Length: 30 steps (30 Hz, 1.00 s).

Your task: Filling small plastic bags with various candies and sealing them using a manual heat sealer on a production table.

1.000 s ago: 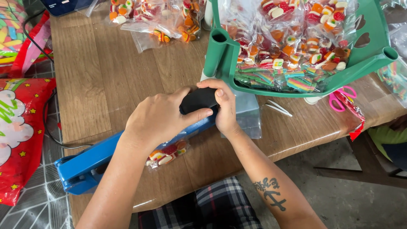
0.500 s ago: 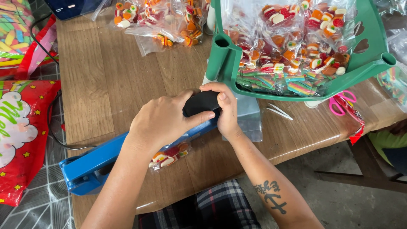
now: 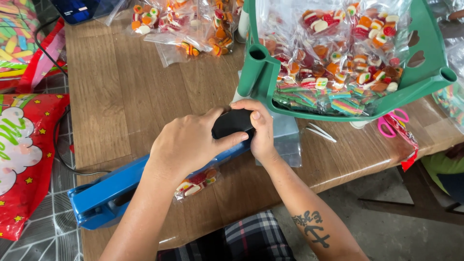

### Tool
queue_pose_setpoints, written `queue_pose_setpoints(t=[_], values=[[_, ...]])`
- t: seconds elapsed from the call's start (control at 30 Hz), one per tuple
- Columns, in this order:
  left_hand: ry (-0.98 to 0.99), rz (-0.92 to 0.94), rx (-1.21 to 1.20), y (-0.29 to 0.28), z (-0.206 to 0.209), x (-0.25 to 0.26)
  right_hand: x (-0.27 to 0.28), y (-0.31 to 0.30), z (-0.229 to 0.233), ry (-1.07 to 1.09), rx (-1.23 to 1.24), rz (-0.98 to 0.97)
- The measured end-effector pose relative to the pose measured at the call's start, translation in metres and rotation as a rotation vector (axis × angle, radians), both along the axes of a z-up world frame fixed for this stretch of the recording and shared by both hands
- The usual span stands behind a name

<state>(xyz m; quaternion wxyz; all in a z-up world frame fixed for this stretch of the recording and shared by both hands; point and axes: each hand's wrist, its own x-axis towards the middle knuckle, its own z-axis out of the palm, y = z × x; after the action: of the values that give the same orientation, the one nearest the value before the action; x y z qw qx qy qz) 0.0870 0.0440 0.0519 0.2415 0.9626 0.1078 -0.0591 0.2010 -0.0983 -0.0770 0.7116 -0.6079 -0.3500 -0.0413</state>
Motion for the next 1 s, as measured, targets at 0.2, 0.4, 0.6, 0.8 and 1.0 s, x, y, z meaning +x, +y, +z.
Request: queue_pose_setpoints(t=[0.2, 0.4, 0.6, 0.8, 1.0], values=[[-0.611, -0.116, 0.396, -0.002, -0.031, -0.004, -0.007, -0.004, 0.010, -0.033, -0.103, -0.014], [-1.054, -0.382, 0.413, -0.034, -0.046, -0.098, -0.008, -0.003, 0.008, -0.008, -0.070, -0.013], [-0.786, -0.212, 0.221, -0.005, -0.146, -0.185, -0.003, -0.003, 0.001, -0.045, -0.055, -0.005], [-0.775, 0.098, 0.375, 0.007, -0.172, -0.200, -0.001, -0.001, -0.005, -0.003, -0.014, -0.001], [-0.793, 0.155, 0.479, 0.001, -0.168, -0.193, -0.001, -0.002, 0.000, -0.028, -0.043, 0.004]])
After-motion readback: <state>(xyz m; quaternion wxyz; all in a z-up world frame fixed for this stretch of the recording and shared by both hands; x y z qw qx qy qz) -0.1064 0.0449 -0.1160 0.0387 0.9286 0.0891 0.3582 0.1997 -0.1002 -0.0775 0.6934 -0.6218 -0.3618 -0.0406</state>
